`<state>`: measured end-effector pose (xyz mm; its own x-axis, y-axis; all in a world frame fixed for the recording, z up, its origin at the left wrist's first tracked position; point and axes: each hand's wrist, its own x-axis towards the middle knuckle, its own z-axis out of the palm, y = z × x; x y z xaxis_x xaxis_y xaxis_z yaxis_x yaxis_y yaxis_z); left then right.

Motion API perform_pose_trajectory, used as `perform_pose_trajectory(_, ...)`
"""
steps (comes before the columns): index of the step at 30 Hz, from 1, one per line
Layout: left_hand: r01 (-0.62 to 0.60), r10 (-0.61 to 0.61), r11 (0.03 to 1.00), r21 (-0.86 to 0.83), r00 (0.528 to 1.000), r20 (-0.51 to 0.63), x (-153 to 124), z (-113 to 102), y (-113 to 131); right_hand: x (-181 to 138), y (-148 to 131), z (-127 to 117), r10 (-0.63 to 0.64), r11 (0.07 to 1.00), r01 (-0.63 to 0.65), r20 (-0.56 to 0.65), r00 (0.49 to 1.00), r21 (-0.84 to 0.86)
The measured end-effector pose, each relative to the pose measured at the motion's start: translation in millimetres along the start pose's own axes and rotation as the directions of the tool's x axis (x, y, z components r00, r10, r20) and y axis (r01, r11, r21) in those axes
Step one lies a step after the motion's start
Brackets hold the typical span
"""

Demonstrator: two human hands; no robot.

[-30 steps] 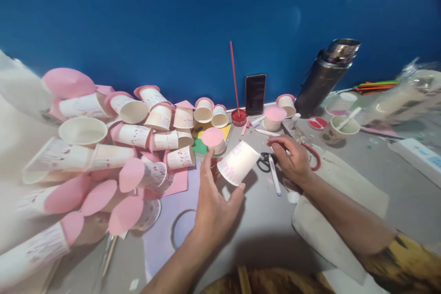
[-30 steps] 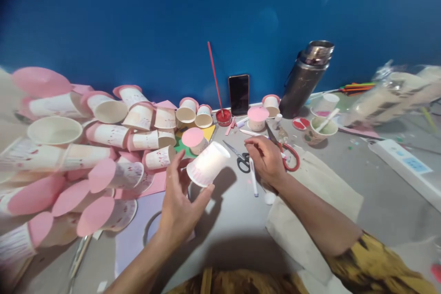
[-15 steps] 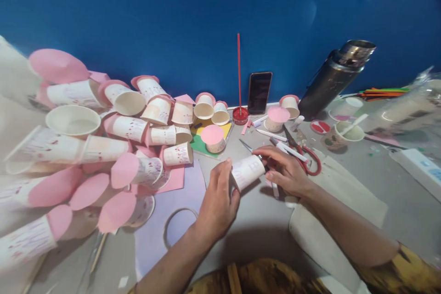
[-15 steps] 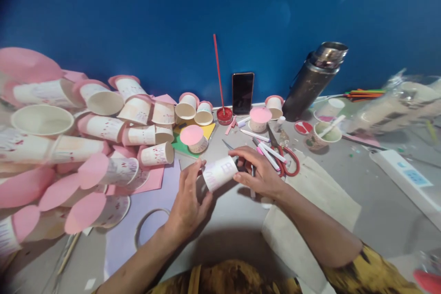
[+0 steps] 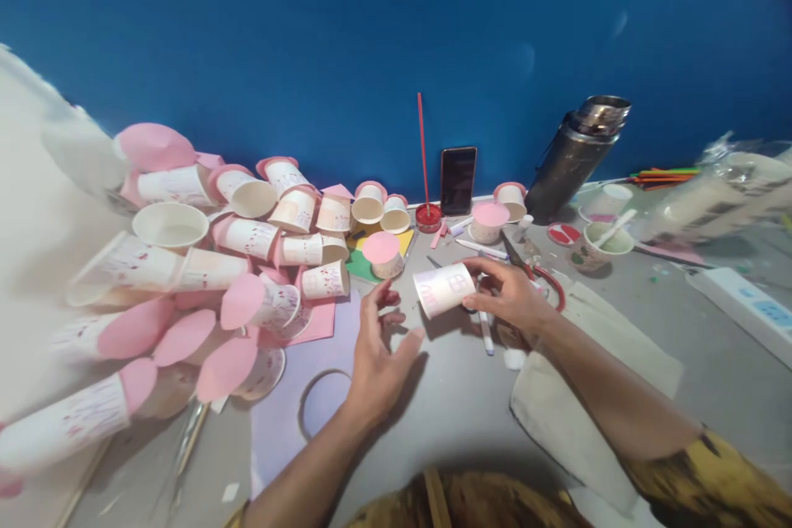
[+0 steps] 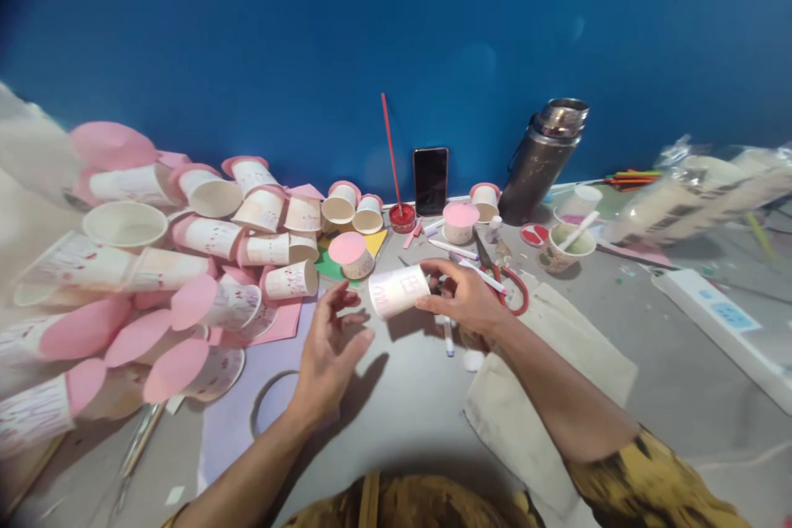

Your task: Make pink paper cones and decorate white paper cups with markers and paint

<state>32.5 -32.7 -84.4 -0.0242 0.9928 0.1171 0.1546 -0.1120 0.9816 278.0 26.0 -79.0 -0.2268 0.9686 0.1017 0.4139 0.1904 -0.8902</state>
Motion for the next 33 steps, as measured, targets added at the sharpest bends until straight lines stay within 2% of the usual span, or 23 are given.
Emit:
perform_pose_trajectory(2,0.230,-0.213,0.941,-0.248,0.973,0.094,3.0,-1.4,5.6,1.4,1.0,-2.2,-0.002,1.000,0.002,-0.004,1.000,-0.020)
perform_pose_trajectory(3,0.315,-0.277,0.890,-0.330,0.948,0.158,4.5,-1.6,7.5,1.8,0.7,-2.9,-0.007,0.999,0.007,0.002,1.000,-0.035)
perform_pose_trajectory(6,0.442,-0.359,0.793,-0.419,0.895,0.265,6.7,-0.1,9.8,2.0,-2.1,-3.2,-0.046,0.997,0.047,0.024,0.999,-0.060)
perform_pose_trajectory(9,0.452,-0.373,0.788,-0.419,0.891,0.260,5.7,1.9,10.8,1.3,-4.3,-1.8,-0.087,0.995,0.088,0.038,0.996,-0.041)
perform_pose_trajectory(17,0.346,-0.299,0.901,-0.263,0.933,0.203,4.9,2.5,20.5,-0.2,-5.7,-1.4,-0.075,0.997,0.077,0.075,0.994,-0.019)
perform_pose_trajectory(20,0.346,-0.300,0.891,-0.296,0.935,0.190,5.2,2.9,19.3,-1.3,-6.1,-2.9,-0.070,0.998,0.070,0.058,0.996,0.001)
perform_pose_trajectory(22,0.413,-0.364,0.825,-0.387,0.911,0.196,6.1,2.9,16.4,-1.4,-5.4,-5.3,-0.062,0.997,0.062,-0.005,0.998,0.042)
perform_pose_trajectory(24,0.497,-0.449,0.712,-0.496,0.865,0.222,8.0,2.2,13.4,-0.7,-4.7,-8.8,-0.032,0.996,0.044,-0.151,0.988,0.074)
perform_pose_trajectory(26,0.560,-0.515,0.587,-0.585,0.816,0.264,10.5,1.3,11.7,1.0,-4.5,-12.8,0.003,0.998,0.019,-0.326,0.945,0.065)
perform_pose_trajectory(28,0.596,-0.553,0.473,-0.649,0.774,0.308,13.2,0.5,11.4,3.1,-4.8,-16.5,0.023,0.999,-0.007,-0.431,0.902,0.040)
perform_pose_trajectory(31,0.612,-0.594,0.356,-0.706,0.732,0.335,16.3,0.3,12.4,5.7,-3.8,-20.2,0.021,1.000,-0.015,-0.444,0.896,0.018)
perform_pose_trajectory(33,0.614,-0.616,0.318,-0.723,0.713,0.335,17.6,0.3,12.8,6.7,-1.4,-21.5,-0.003,1.000,-0.005,-0.424,0.906,-0.018)
